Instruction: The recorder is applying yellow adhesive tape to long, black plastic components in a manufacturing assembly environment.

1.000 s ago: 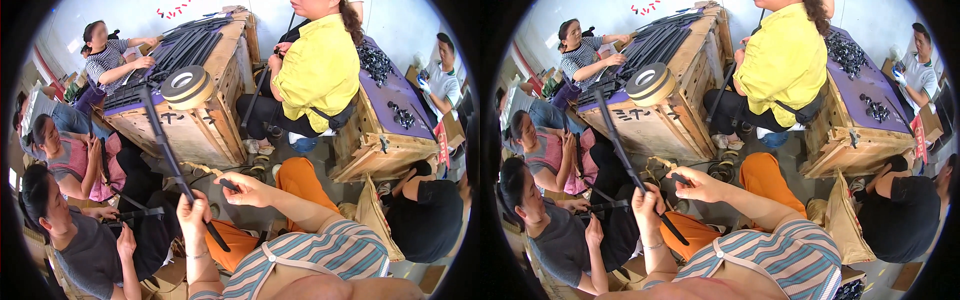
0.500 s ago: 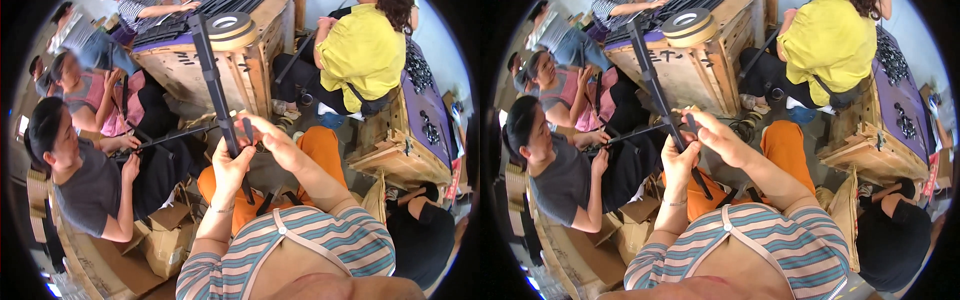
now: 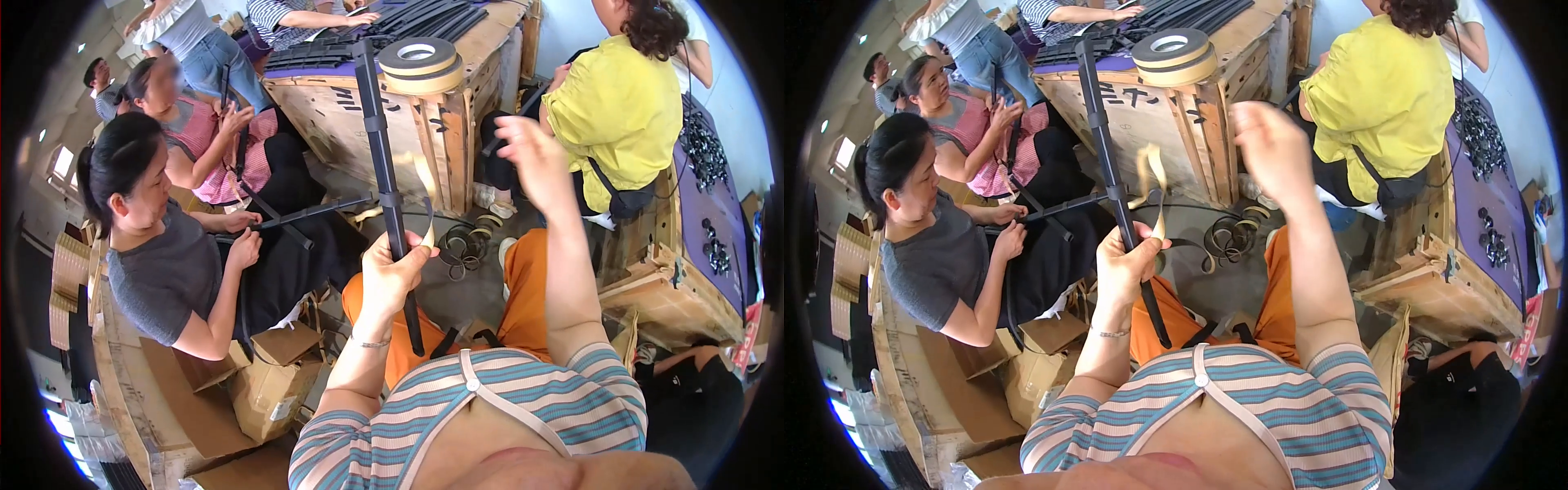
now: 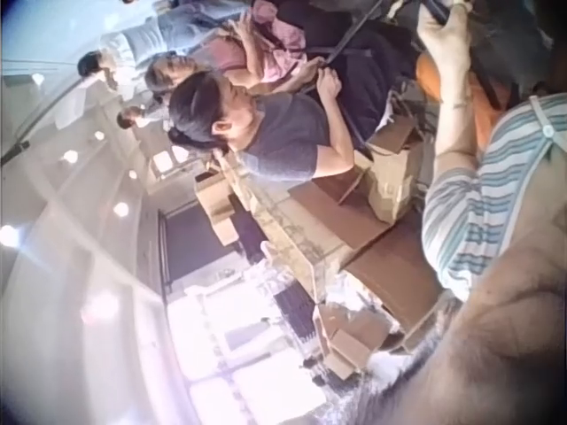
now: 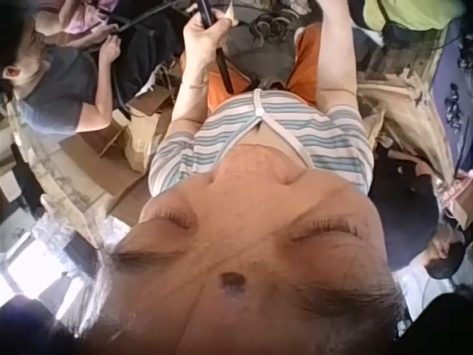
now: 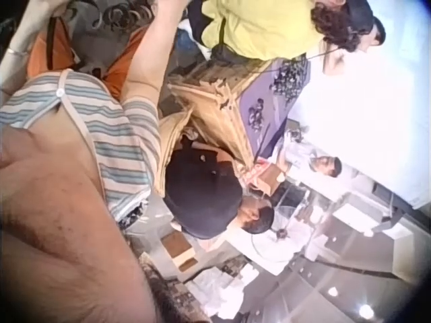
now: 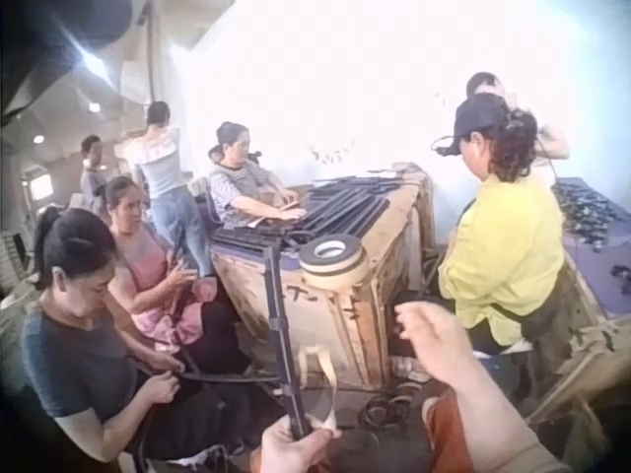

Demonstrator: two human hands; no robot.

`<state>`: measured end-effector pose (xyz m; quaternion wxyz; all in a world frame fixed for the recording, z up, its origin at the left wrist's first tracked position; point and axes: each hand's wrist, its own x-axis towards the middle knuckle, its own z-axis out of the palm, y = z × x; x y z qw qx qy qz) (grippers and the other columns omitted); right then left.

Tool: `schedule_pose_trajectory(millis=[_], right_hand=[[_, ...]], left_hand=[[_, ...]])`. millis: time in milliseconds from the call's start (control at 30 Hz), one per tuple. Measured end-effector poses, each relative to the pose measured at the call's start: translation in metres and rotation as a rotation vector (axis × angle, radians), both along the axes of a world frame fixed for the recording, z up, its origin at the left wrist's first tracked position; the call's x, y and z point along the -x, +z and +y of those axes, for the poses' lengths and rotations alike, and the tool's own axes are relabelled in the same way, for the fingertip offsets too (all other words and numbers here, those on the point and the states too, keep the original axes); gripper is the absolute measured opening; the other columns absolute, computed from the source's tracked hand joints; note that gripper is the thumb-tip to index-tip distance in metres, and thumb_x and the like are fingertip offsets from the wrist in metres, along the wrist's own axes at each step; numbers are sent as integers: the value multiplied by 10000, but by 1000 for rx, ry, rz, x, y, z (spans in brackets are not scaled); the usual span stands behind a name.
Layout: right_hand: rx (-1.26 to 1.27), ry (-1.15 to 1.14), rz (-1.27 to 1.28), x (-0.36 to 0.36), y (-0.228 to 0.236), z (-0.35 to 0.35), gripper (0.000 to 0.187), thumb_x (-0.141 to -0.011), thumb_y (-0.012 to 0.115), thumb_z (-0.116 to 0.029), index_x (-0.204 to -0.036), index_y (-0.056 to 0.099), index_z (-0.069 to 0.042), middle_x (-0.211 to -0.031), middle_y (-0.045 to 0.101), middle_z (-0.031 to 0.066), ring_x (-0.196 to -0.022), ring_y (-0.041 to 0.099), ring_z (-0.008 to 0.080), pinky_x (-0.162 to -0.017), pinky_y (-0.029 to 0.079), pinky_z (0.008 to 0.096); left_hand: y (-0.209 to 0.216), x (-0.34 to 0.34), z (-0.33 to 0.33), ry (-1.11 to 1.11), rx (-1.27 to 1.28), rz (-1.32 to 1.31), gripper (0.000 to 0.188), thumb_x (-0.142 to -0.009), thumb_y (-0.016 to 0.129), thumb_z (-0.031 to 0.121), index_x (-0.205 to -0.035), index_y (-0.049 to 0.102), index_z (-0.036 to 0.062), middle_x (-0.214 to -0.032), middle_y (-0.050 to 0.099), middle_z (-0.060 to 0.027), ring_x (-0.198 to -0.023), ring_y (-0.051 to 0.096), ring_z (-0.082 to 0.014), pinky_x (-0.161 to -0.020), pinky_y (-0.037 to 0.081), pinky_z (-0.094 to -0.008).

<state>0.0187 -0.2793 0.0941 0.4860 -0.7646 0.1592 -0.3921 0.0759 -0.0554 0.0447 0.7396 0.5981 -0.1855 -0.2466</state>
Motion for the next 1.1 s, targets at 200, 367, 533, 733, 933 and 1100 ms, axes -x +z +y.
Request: schedule_pose_trajectory(millis=[200,367,533,733,933,1100], right_hand=[[222,586,86,23,-33,31,179,-882,508,-112,-1001,610,-24,-800,590,32,-753,537,77,-694,439,219],[-606,983,-97,2,-51,76,256,-929,447,-143,-1057,540,58,-924,579,75,-830,536,129,-764,439,262],[-293,711,-165,6,-46,76,246,-943,406,-173,-895,540,27,-844,602,79,-772,562,117,-685,456,238],[116,698,171,35,-26,81,169,-909,472,-142,-857,575,-19,-713,566,63,-625,549,97,-537,429,256],[275,561,239,39,-41,80,353,-922,429,-312,-824,587,-12,-685,527,107,-650,546,214,-614,420,327],[-365,790,280,36,-59,73,412,-941,377,-348,-826,618,-34,-676,500,19,-612,432,107,-583,374,241]], left_hand=[[0,-8,6,-128,328,182,69,-844,566,40,-883,514,18,-766,625,-153,-387,374,-43,-360,284,-180],[-3,-1,-1,-186,342,172,95,-850,565,61,-915,522,8,-785,625,-144,-397,385,-49,-363,294,-186],[-3,3,-1,-92,270,73,134,-853,549,65,-964,554,-9,-763,616,-112,-386,374,-59,-360,291,-187],[14,-8,-1,-135,384,138,227,-893,518,197,-991,545,-5,-812,624,-121,-401,399,-54,-371,323,-187],[21,-15,-1,-156,364,108,170,-842,569,88,-974,537,-16,-897,622,-145,-408,356,-31,-354,277,-165],[21,-9,7,-128,532,111,73,-825,550,2,-897,546,11,-815,611,-129,-390,348,-34,-347,266,-166]])
